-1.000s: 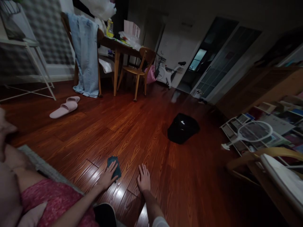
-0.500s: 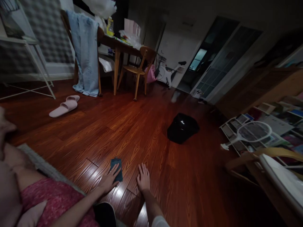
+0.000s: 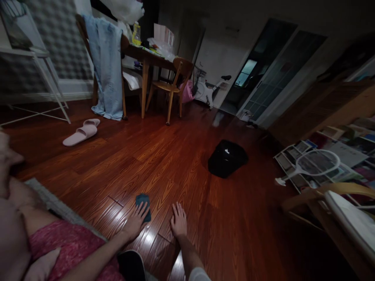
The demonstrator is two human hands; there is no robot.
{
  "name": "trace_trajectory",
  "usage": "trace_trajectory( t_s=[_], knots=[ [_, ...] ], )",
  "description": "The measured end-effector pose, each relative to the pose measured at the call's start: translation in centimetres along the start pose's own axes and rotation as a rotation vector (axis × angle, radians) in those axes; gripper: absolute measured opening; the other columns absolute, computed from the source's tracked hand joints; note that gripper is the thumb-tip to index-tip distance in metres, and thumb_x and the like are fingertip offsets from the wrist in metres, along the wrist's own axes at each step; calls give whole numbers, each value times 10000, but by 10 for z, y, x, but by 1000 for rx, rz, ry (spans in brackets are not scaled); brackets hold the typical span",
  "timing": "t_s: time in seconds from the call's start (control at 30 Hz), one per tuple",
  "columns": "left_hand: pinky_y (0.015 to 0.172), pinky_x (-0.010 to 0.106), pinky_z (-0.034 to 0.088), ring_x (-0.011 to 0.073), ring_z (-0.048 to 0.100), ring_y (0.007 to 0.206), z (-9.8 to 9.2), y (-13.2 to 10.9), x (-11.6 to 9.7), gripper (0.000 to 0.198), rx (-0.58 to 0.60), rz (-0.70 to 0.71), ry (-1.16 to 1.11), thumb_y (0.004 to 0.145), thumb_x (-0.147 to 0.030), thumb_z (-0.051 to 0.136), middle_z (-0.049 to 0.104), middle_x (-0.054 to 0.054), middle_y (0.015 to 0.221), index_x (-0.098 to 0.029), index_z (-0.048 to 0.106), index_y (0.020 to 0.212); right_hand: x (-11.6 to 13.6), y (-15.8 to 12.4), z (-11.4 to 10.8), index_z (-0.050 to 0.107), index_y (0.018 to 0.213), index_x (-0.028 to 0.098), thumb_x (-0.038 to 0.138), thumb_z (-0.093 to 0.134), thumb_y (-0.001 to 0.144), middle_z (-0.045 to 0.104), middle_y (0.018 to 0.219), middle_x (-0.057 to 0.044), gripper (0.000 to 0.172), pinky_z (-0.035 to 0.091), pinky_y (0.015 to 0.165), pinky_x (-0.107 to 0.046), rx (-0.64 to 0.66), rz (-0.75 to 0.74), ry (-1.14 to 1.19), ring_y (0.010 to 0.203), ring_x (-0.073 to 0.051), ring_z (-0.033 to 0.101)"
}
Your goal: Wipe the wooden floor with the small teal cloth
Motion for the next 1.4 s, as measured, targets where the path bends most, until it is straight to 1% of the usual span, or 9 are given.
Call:
trace_trajectory(
  t_s=[0.23, 0.37, 0.67, 0.8, 0.9, 1.07, 1.13, 1.23, 1.4],
  knots=[
    [1241, 539, 110, 316, 14, 1546, 5, 5, -1, 755, 93, 31, -157, 913, -406, 545, 93, 93, 1688, -191, 299, 1593, -12, 0, 14, 422, 1535, 249, 251, 338, 933, 416, 1594, -56, 608, 296, 1197, -446, 13, -21, 8, 1498, -215, 313],
    [1244, 503, 117, 278, 54, 1550, -2, 7, 6, 652, 85, 32, -266, 958, -370, 471, 127, 71, 1690, -215, 336, 1576, -17, 5, 21, 400, 1547, 252, 293, 283, 947, 401, 1602, -51, 613, 292, 1195, -446, 4, -34, 17, 1506, -210, 291],
    [1236, 535, 128, 320, 50, 1546, -24, -6, 38, 773, 81, -259, -206, 908, -303, 507, 42, 127, 1692, -137, 226, 1609, -12, 5, 15, 463, 1510, 214, 306, 290, 930, 443, 1570, -76, 612, 308, 1184, -427, -39, -50, 23, 1490, -211, 321],
    [1241, 526, 121, 339, 82, 1539, -22, -14, 50, 779, 123, -301, -236, 905, -311, 498, 70, 154, 1687, -105, 231, 1607, -5, 10, 22, 467, 1500, 198, 268, 262, 906, 452, 1555, -118, 632, 287, 1176, -520, -121, 102, 70, 1491, -254, 319],
    [1228, 563, 139, 347, 93, 1536, -18, -15, 51, 786, 142, -283, -240, 885, -312, 501, 82, 154, 1682, -115, 250, 1603, 26, 20, 32, 439, 1508, 151, 294, 239, 929, 437, 1550, -184, 630, 274, 1159, -593, -162, 224, 123, 1490, -302, 310],
    [1213, 575, 186, 328, 101, 1537, -14, -19, 52, 821, 201, -258, -170, 860, -291, 503, 80, 138, 1678, -138, 215, 1614, 146, 44, 48, 373, 1553, 185, 310, 282, 968, 376, 1610, -109, 605, 293, 1197, -462, -41, -140, 220, 1508, -228, 285],
    [1217, 558, 187, 320, 102, 1538, -14, -21, 52, 810, 221, -256, -177, 875, -282, 481, 82, 143, 1676, -117, 196, 1615, 173, 46, 56, 375, 1556, 212, 306, 318, 964, 379, 1614, -85, 603, 302, 1197, -429, 46, -192, 204, 1505, -212, 299],
    [1212, 574, 187, 322, 127, 1535, -15, -23, 55, 788, 232, -261, -201, 901, -292, 450, 118, 153, 1670, -120, 175, 1619, 183, 44, 67, 361, 1565, 216, 340, 367, 961, 343, 1631, -79, 617, 273, 1210, -429, 175, -190, 137, 1518, -217, 272],
    [1213, 600, 144, 347, 126, 1532, -14, -18, 56, 828, 244, -251, -216, 884, -402, 533, 141, 154, 1671, -163, 224, 1614, 168, 31, 62, 297, 1587, 284, 506, 460, 940, 288, 1652, -54, 703, 274, 1204, -459, 239, -273, 62, 1535, -232, 219]
  ],
)
Point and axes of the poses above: each hand's wrist, its own y-axis towards the middle knuckle, its own z-axis out of the palm, x = y × z, the point moved 9 cm from there along y, towards the middle knuckle
